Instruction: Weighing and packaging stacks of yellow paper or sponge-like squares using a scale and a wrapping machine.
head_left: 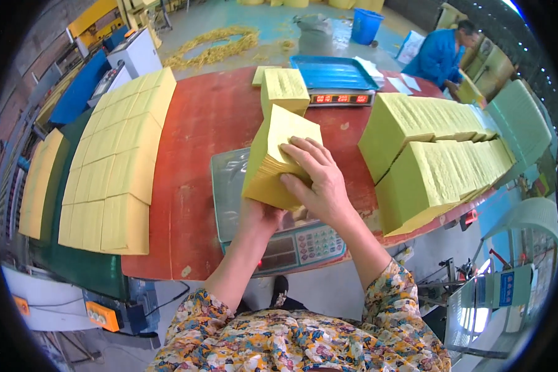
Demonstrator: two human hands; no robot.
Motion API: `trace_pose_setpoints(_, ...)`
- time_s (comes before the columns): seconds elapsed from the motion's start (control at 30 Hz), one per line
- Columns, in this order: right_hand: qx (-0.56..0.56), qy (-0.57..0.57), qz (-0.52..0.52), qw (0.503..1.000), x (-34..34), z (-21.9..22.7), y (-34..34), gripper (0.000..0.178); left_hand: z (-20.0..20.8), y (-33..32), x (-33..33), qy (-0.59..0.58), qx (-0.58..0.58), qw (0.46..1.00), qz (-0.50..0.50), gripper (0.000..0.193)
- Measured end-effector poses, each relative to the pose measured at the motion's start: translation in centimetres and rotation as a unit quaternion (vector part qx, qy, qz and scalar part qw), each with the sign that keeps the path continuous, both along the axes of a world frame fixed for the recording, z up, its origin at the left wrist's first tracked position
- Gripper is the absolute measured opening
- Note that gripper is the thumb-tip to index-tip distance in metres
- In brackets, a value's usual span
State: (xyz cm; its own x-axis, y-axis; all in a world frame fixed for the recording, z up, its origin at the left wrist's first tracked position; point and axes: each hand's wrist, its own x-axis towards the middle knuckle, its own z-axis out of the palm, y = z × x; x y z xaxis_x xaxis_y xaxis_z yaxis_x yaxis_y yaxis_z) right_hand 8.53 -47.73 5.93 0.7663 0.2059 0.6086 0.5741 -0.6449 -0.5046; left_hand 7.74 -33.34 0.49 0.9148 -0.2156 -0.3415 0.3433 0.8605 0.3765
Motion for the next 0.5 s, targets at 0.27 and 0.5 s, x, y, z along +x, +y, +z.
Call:
trace_pose_setpoints(0.27, -0.076, -0.014, 0.045, 0.996, -0.9, -0.4, 2.1, 0.048, -2.5, 4.0, -8.3, 0.018, -0.095, 0.994, -0.053, 0.054)
trace_pose_setpoints(0.5, -0.104, -0.017, 0.014, 0.994, -2.7, -1.2, 2.2, 0.052, 0.6, 13.4, -11.3, -0.076, 0.191, 0.973, 0.1, 0.039)
